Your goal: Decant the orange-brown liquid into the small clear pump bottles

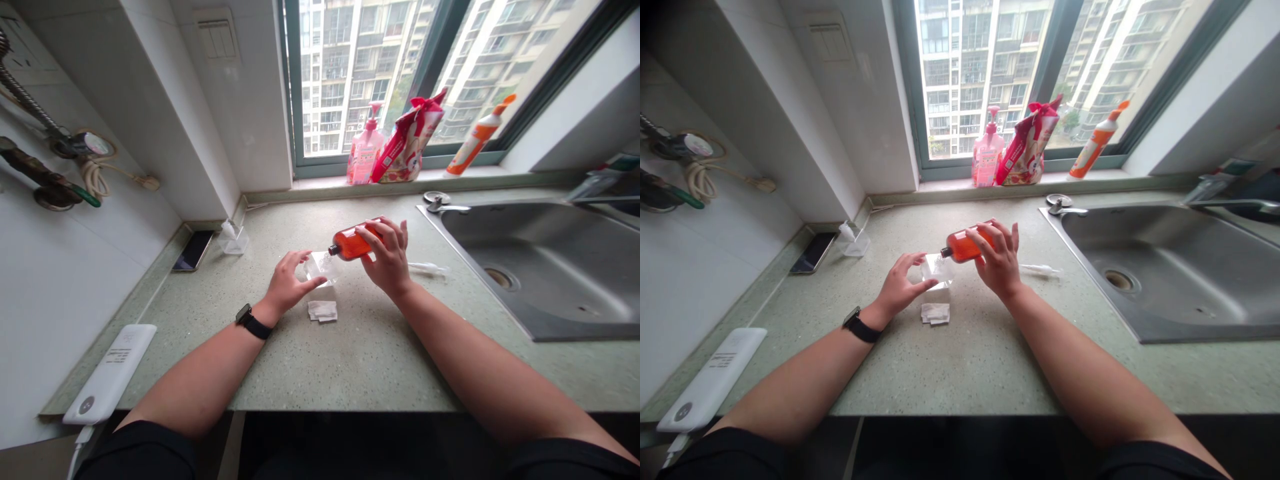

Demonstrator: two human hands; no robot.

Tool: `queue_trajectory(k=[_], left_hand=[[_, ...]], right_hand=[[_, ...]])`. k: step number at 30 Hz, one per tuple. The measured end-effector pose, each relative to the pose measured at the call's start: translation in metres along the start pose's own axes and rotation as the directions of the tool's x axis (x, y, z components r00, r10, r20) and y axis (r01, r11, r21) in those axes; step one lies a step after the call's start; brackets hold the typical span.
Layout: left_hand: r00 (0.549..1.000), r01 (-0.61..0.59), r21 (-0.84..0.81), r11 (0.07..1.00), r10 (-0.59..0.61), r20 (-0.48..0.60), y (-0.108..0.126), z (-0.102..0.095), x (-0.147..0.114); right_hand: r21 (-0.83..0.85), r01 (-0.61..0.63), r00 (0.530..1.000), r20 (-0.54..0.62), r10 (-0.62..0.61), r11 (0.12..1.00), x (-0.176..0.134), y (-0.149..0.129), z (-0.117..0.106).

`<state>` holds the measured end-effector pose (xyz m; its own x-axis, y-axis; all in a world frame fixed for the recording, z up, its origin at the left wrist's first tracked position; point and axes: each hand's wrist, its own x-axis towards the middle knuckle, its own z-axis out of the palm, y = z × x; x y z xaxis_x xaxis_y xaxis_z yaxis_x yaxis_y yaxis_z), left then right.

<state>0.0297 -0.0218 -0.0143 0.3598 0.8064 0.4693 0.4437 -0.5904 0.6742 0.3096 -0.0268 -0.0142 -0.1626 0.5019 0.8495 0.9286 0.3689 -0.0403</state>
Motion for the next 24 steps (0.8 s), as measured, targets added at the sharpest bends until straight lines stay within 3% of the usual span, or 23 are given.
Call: queue_trajectory(k=[10,24], left_hand=[[1.000,-0.001,0.002,1.000,0.001,0.003,-0.0010,0.0002,-0.0006],[1.000,-0.003,-0.008,1.000,0.003,0.004,-0.0001,-0.0002,0.0000]], right_hand=[[-0.008,-0.027,0.999,0.047,0.027,1.000,-0.0007,0.0006,-0.0008],[-0.006,-0.003,1.000,0.020,0.003,1.000,-0.0002,0.0015,-0.0003]])
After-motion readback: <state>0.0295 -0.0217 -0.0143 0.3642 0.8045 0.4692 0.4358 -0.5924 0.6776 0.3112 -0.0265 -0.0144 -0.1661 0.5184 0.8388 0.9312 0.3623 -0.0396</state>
